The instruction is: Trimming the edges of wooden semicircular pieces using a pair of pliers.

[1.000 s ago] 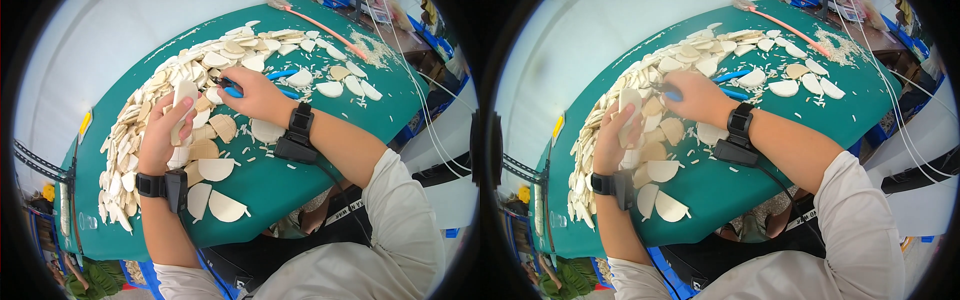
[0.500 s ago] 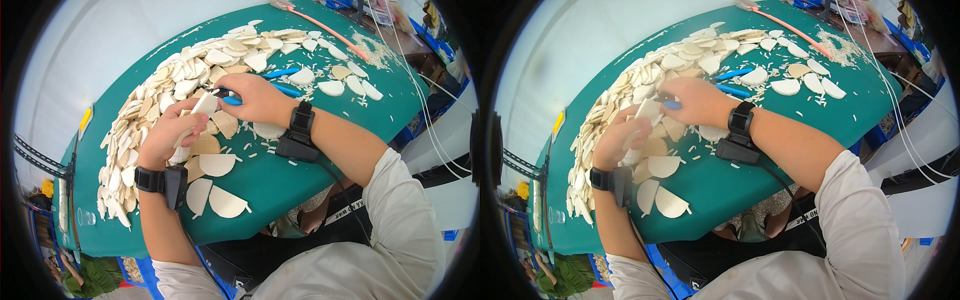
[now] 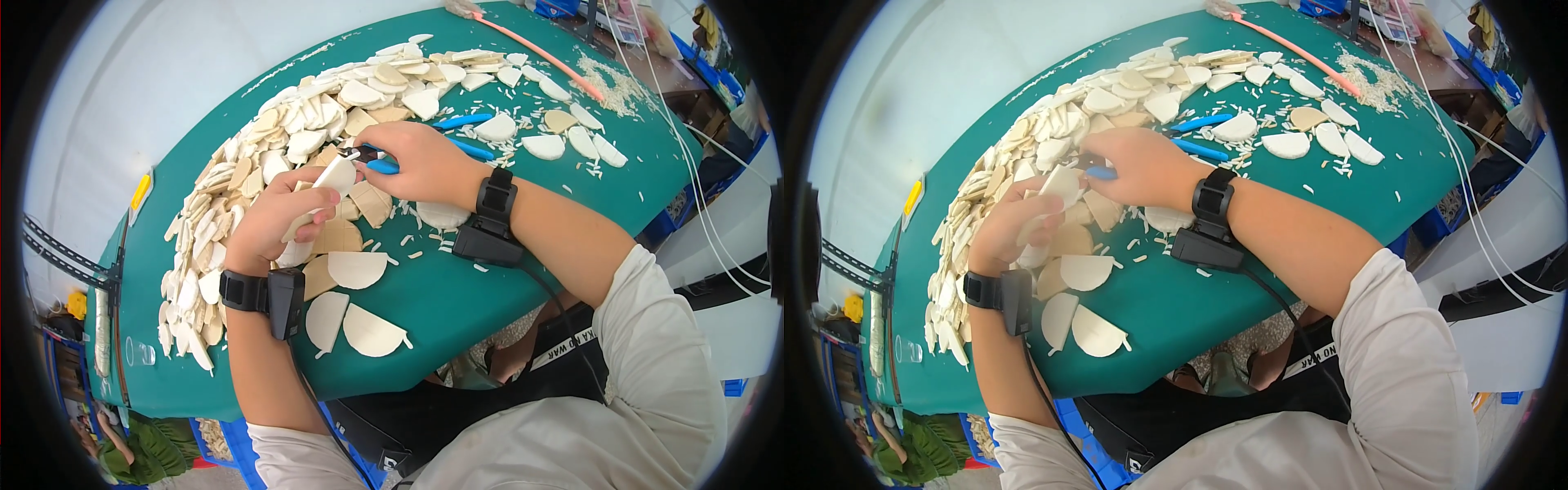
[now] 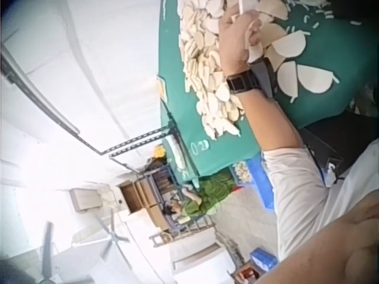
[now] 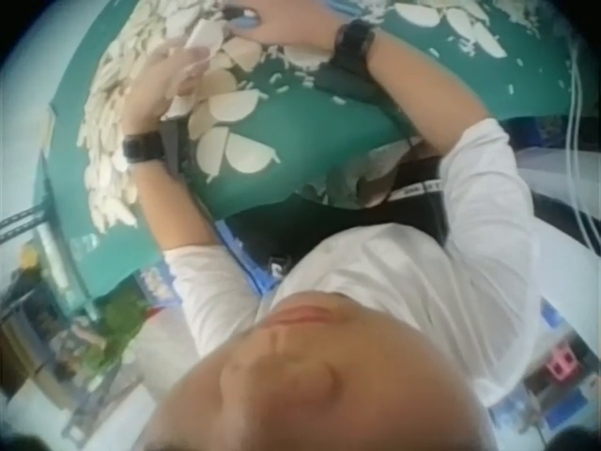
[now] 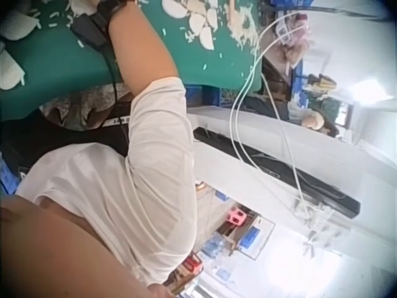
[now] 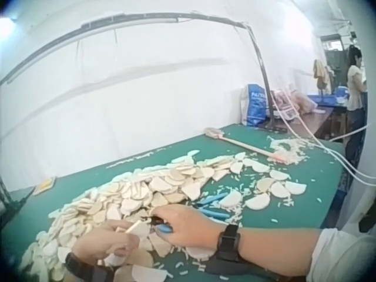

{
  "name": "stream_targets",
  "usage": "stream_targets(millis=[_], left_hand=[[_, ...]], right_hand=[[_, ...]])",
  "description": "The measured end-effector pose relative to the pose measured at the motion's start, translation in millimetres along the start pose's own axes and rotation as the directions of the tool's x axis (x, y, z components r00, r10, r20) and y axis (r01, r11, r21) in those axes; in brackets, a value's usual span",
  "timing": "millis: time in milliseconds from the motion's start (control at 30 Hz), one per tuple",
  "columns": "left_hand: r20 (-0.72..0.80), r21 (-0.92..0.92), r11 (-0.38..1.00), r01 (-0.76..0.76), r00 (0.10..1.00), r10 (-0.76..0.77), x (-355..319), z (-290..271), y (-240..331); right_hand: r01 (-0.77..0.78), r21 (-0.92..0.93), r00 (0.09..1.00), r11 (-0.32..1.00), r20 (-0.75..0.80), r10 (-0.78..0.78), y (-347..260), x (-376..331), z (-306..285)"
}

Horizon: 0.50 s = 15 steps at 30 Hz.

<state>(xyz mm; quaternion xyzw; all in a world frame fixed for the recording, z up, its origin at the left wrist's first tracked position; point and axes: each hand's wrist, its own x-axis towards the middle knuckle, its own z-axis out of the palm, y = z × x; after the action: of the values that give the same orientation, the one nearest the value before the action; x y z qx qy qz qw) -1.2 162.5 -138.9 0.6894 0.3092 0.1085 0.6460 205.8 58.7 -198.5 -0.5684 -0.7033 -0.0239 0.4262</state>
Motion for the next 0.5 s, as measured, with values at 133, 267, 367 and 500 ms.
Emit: stream_targets(millis=[133,267,367,500], left_hand=[[0.022,-0.004,1.0,-0.016,1.0,0.016,1.4,-4.7,-3.1],[0.032,-0.052,0.999,-0.015,0.999,0.016,1.3,-5.7,-2.9],[0.076,-0.055,0.997,-0.051,0.996,0.055,0.4,-6.5,-2.3],[0.041,-0.097,0.994,-0.053,0.998,0.057,3.6,-8.0,-9.3]], right_hand=[[0.017,0.0,1.0,1.0,-0.013,-0.017,0.5,0.0,2.2],[0.013,-0.011,1.0,1.0,-0.016,-0.013,-0.5,-1.2,0.1],[0.025,-0.01,0.999,1.0,-0.037,-0.026,0.3,-2.2,0.7],[0.027,0.01,0.999,1.0,-0.026,-0.027,0.7,-3.8,0.5]])
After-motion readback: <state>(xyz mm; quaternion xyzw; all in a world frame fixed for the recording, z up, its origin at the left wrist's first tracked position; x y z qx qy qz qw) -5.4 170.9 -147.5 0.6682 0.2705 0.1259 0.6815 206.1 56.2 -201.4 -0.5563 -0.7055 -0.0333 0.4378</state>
